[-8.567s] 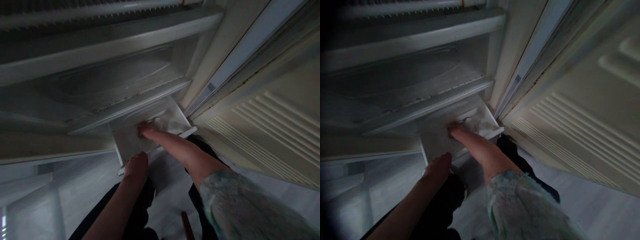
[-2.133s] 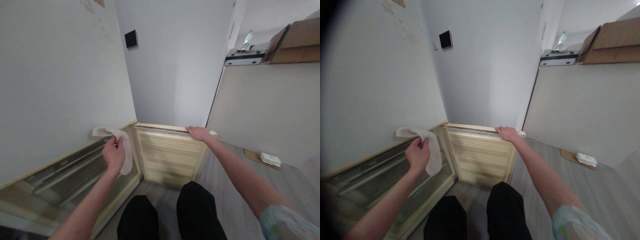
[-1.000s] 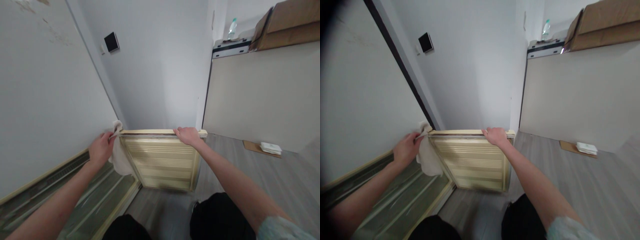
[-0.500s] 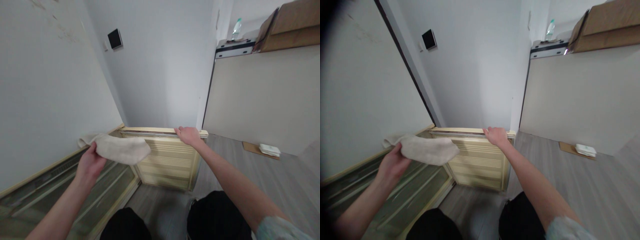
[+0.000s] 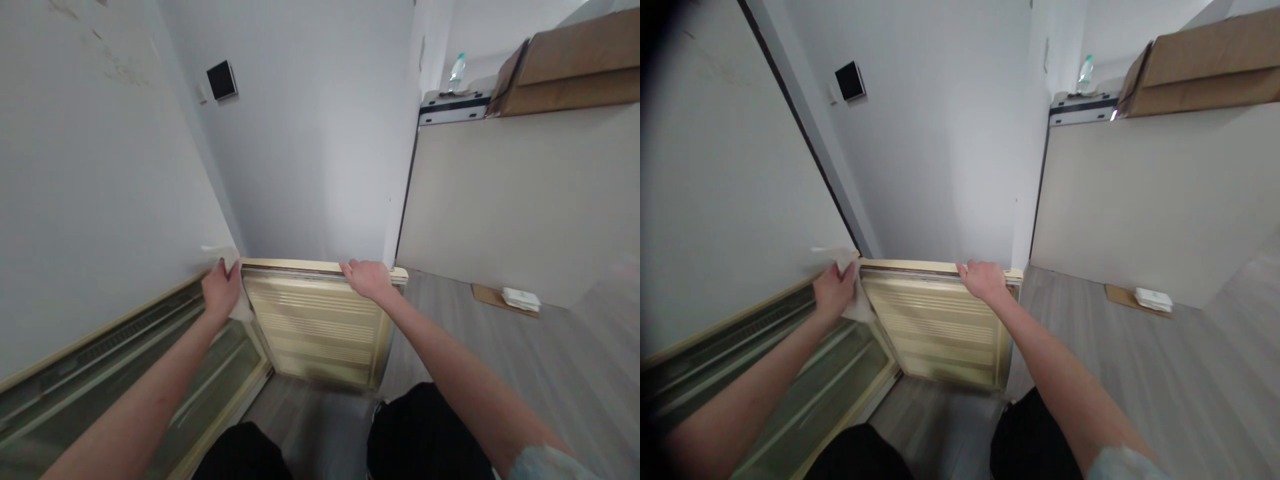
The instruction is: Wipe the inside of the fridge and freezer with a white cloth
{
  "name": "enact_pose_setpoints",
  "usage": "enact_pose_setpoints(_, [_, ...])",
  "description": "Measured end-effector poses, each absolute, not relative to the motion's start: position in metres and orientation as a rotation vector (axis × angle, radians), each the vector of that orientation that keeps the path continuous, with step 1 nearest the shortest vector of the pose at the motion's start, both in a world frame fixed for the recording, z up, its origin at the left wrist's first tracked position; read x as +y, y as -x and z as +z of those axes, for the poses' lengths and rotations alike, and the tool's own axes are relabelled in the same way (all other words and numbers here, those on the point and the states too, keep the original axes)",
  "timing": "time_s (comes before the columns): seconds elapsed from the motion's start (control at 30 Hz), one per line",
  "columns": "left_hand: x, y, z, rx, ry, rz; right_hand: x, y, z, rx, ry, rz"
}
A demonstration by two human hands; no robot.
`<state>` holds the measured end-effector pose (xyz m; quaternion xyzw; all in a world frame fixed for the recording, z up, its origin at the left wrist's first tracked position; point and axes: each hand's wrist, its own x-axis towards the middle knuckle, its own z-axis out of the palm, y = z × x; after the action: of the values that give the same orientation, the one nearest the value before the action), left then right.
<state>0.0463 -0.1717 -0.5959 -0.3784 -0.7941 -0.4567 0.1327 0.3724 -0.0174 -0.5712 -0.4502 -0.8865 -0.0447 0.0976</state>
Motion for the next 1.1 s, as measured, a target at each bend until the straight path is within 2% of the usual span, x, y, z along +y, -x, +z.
enact_pose_setpoints(0.13, [-0.162, -0.047, -0.6, -2.207, 1.472, -0.887, -0.018, -0.372, -0.572, -2.639, 1.324, -0.086])
enact_pose_setpoints(0.27, [-0.157, -0.072, -0.6, -2.082, 1.604, -0.689, -0.01, -0.373, -0.568, -2.705, 1.309, 0.029])
enact_pose_setpoints(0.37, [-0.146, -0.116, -0.604, -1.958, 1.748, -0.614, 0.009, -0.376, -0.56, -2.878, 1.201, 0.244])
enact_pose_setpoints(0.57, [-0.126, -0.193, -0.612, -1.736, 1.969, -0.616, 0.047, -0.386, -0.554, -3.095, 0.773, 0.572])
enact_pose_setpoints(0.8, [-0.136, -0.186, -0.614, -1.711, 1.874, -0.83, 0.04, -0.385, -0.557, -3.017, 0.83, 0.589])
enact_pose_setpoints(1.1, [-0.117, -0.314, -0.613, -1.507, 2.132, -0.838, 0.031, -0.395, -0.549, -2.949, 0.773, 0.805])
